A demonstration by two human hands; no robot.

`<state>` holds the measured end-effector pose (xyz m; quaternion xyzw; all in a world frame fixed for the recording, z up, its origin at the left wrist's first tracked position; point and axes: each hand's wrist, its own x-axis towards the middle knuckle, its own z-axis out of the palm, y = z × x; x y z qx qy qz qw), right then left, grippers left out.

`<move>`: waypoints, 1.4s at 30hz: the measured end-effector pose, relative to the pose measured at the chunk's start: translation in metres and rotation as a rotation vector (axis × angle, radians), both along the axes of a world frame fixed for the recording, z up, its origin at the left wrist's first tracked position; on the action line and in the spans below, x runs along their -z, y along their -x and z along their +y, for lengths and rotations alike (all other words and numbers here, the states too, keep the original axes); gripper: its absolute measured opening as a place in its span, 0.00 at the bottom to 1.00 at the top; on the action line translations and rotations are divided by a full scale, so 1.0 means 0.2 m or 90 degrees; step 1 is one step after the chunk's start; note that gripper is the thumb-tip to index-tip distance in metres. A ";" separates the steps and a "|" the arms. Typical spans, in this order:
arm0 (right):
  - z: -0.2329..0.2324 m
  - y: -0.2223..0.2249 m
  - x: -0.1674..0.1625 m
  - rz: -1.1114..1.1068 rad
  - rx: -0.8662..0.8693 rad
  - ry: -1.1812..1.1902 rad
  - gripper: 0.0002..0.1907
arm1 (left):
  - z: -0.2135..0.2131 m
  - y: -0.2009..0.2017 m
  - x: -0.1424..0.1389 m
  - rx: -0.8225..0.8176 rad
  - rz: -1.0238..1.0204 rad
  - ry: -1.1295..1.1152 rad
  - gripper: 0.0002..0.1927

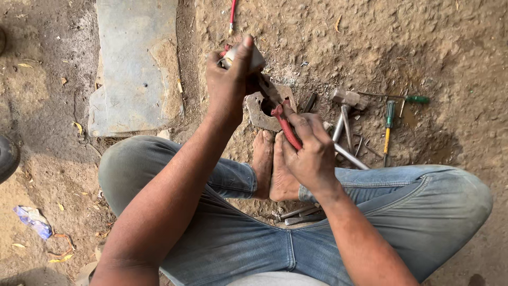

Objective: The person sits on the ground and uses pliers to pull copper wire coils out of a cylindrical metal housing. They then use a hammer to tap the housing and continue removing wire with the pliers.

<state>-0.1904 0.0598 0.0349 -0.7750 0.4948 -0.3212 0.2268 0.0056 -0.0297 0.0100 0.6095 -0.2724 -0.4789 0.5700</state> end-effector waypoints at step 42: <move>-0.03 0.22 -0.09 -0.668 -0.146 -0.857 0.33 | 0.04 -0.05 0.00 0.303 -0.259 0.300 0.26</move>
